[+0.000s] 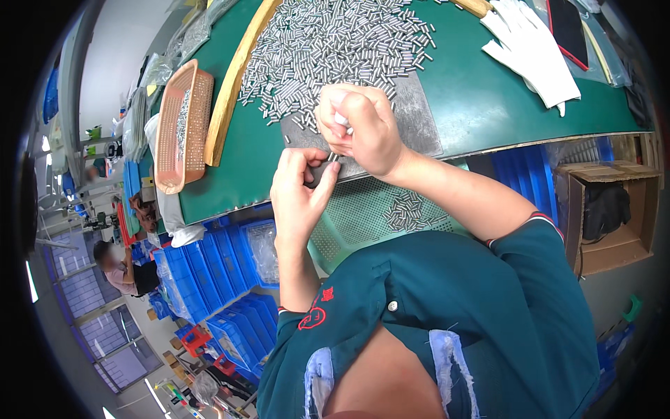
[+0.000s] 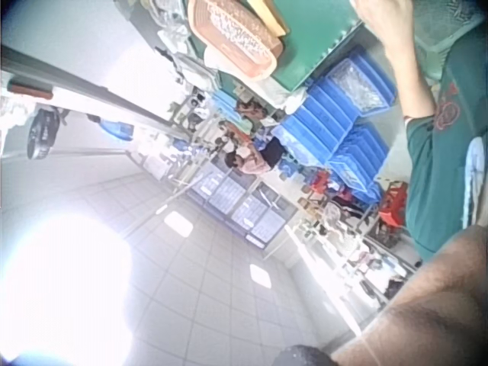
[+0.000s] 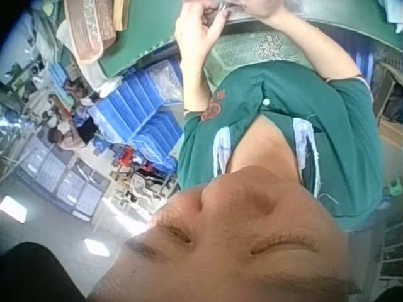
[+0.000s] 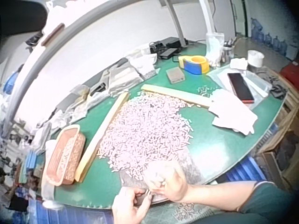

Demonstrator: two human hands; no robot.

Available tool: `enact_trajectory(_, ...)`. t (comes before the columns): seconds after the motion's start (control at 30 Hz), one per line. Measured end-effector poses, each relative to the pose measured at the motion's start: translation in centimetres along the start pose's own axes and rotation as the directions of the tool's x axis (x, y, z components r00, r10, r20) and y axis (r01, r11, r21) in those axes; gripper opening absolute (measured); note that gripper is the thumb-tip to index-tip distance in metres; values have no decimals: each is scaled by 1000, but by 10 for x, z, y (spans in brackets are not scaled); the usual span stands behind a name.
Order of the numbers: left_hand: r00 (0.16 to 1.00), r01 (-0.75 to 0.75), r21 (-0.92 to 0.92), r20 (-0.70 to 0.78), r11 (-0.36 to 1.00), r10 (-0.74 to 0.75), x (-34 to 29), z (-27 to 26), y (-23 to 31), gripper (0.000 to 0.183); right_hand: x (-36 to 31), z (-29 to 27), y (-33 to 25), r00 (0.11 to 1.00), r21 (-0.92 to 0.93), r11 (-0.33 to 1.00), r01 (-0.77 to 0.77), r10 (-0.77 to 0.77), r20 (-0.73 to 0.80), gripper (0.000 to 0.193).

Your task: The person sorts small metal pins by hand, moving them from a large pile into a smaller plastic basket.

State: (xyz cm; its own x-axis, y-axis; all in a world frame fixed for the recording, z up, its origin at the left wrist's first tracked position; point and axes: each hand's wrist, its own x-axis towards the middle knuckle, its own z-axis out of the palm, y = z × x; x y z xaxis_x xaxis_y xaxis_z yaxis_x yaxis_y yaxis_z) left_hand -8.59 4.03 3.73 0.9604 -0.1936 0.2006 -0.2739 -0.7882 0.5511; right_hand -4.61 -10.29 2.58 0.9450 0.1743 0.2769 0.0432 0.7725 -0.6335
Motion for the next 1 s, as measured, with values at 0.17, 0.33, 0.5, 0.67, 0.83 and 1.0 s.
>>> enact_trajectory(0.17,999,10,-30,31,999,-9,-1,5,-5,12,0,0,0,999,1,999,-33,33,6,29)
enact_trajectory(0.33,999,19,-66,36,998,-16,-1,7,-6,10,0,3,-1,999,-45,999,-17,16,-32,32)
enact_trajectory(0.5,999,29,-95,43,995,-25,0,6,-6,8,0,1,-1,999,-16,1000,7,-7,-34,33)
enact_trajectory(0.67,998,30,-128,62,991,-22,0,4,-8,8,0,-2,0,1000,55,998,-15,15,10,31)
enact_trajectory(0.83,999,5,-120,54,993,2,3,3,-7,8,-3,-1,4,990,-137,988,64,-46,131,31)
enact_trajectory(1.0,999,-5,-114,38,993,9,0,3,-8,8,1,4,6,986,-244,963,115,-81,148,29)
